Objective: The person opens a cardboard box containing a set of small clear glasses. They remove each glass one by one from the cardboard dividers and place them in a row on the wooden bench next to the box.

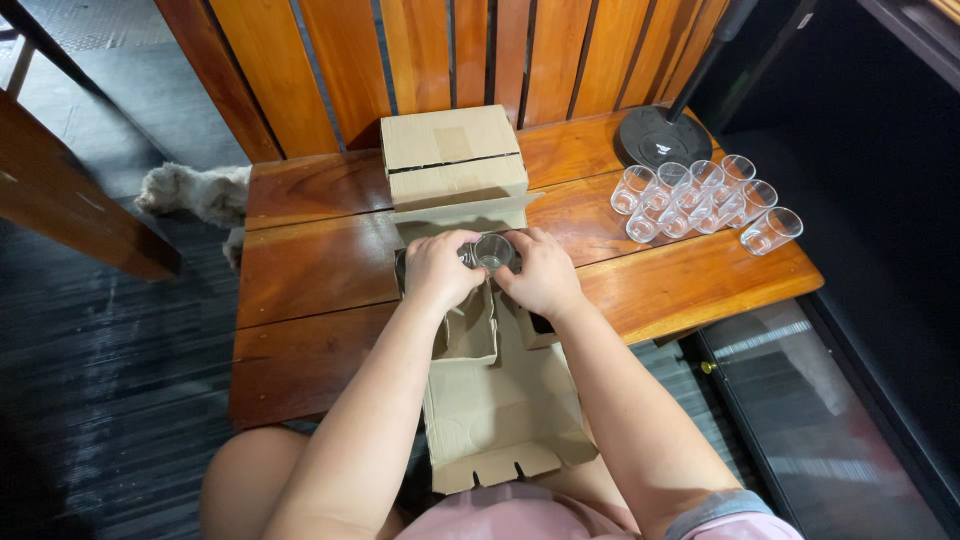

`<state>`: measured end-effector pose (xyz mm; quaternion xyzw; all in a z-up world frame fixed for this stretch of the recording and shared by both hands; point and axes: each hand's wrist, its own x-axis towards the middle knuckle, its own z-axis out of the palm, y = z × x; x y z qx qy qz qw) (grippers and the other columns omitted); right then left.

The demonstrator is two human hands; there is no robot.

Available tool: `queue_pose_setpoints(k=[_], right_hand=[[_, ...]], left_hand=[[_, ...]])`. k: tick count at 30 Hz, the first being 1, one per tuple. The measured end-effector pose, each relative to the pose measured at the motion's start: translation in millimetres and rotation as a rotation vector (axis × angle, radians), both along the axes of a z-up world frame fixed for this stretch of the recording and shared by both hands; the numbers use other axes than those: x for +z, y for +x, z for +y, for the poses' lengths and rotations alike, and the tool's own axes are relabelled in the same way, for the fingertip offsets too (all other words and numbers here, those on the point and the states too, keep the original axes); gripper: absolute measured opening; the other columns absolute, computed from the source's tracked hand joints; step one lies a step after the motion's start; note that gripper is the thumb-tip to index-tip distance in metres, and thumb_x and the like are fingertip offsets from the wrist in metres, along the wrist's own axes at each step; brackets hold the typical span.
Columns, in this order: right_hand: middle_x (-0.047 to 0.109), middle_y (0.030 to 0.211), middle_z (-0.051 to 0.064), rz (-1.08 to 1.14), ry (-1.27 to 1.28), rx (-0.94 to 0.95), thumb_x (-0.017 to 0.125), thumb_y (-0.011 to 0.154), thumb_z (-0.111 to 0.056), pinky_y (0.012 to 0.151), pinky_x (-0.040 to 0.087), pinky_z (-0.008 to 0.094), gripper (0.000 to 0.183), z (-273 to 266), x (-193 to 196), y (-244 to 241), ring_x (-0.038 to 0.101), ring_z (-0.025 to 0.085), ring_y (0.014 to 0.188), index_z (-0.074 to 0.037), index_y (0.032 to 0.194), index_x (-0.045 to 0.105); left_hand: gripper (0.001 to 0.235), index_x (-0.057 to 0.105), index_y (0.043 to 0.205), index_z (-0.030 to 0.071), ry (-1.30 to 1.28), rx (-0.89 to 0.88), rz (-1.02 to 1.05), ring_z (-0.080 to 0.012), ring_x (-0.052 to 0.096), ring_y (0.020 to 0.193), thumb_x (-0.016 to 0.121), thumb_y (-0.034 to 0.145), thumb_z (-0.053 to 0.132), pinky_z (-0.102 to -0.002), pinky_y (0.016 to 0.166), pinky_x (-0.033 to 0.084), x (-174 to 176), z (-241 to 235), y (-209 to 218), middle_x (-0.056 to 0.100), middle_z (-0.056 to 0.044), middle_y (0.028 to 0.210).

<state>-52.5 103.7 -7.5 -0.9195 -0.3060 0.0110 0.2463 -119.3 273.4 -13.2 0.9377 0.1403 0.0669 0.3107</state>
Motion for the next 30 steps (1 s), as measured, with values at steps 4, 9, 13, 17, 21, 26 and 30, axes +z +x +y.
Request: queue_pose_setpoints(k=[4, 9, 13, 17, 21, 26, 30], right_hand=[[0.064, 0.124, 0.009, 0.012, -0.022, -0.001, 0.067, 0.078, -0.037, 0.105, 0.052, 0.045, 0.059, 0, 2, 0, 0.062, 0.034, 0.122, -0.013, 0.132, 0.067], [0.062, 0.123, 0.007, 0.033, 0.028, -0.018, 0.067, 0.073, -0.033, 0.104, 0.05, 0.043, 0.057, -1, 0, 3, 0.061, 0.033, 0.119, -0.014, 0.127, 0.07], [0.061, 0.121, 0.01, -0.003, 0.175, -0.009, 0.072, 0.067, -0.027, 0.104, 0.049, 0.046, 0.056, -4, -5, 4, 0.058, 0.037, 0.117, -0.011, 0.121, 0.071], [0.061, 0.12, 0.011, -0.001, 0.351, 0.035, 0.077, 0.064, -0.021, 0.104, 0.048, 0.045, 0.059, -10, -11, 8, 0.056, 0.039, 0.119, -0.01, 0.121, 0.071], [0.063, 0.122, 0.011, 0.03, 0.445, 0.065, 0.087, 0.064, -0.014, 0.095, 0.058, 0.033, 0.06, -17, -3, 8, 0.059, 0.035, 0.12, -0.011, 0.121, 0.071], [0.065, 0.128, 0.009, 0.191, 0.671, 0.024, 0.092, 0.067, -0.012, 0.095, 0.061, 0.034, 0.066, -21, 3, 8, 0.069, 0.028, 0.108, -0.019, 0.128, 0.068], [0.066, 0.123, 0.005, 0.268, 0.777, -0.009, 0.091, 0.071, -0.007, 0.088, 0.061, 0.031, 0.065, -36, 14, 3, 0.068, 0.018, 0.095, -0.019, 0.13, 0.068]], left_hand=[[0.059, 0.072, 0.126, 0.026, -0.011, 0.035, -0.016, -0.0182, 0.066, 0.123, 0.087, 0.069, 0.032, -0.04, 0.119, 0.031, 0, -1, 2, 0.074, 0.004, 0.122], [0.058, 0.072, 0.125, 0.026, -0.026, 0.021, -0.012, -0.0189, 0.065, 0.124, 0.09, 0.07, 0.029, -0.044, 0.12, 0.03, 3, 0, 3, 0.073, 0.003, 0.122], [0.061, 0.068, 0.128, 0.024, -0.047, 0.005, -0.022, -0.0235, 0.059, 0.132, 0.091, 0.072, 0.027, -0.052, 0.123, 0.025, 0, 0, 6, 0.069, -0.001, 0.129], [0.06, 0.063, 0.132, 0.021, -0.134, -0.02, -0.033, -0.0273, 0.054, 0.139, 0.088, 0.077, 0.021, -0.061, 0.124, 0.02, 8, -6, 3, 0.066, -0.003, 0.134], [0.063, 0.061, 0.135, 0.021, -0.212, -0.044, -0.078, -0.028, 0.059, 0.133, 0.088, 0.079, 0.019, -0.057, 0.121, 0.026, 32, -12, -9, 0.068, -0.007, 0.134], [0.061, 0.056, 0.141, 0.021, -0.513, -0.026, -0.111, -0.0316, 0.066, 0.125, 0.082, 0.086, 0.013, -0.046, 0.106, 0.051, 70, -34, -26, 0.069, -0.015, 0.133], [0.061, 0.055, 0.141, 0.017, -0.59, -0.056, -0.159, -0.0352, 0.065, 0.126, 0.081, 0.086, 0.009, -0.047, 0.106, 0.053, 78, -51, -22, 0.068, -0.018, 0.134]])
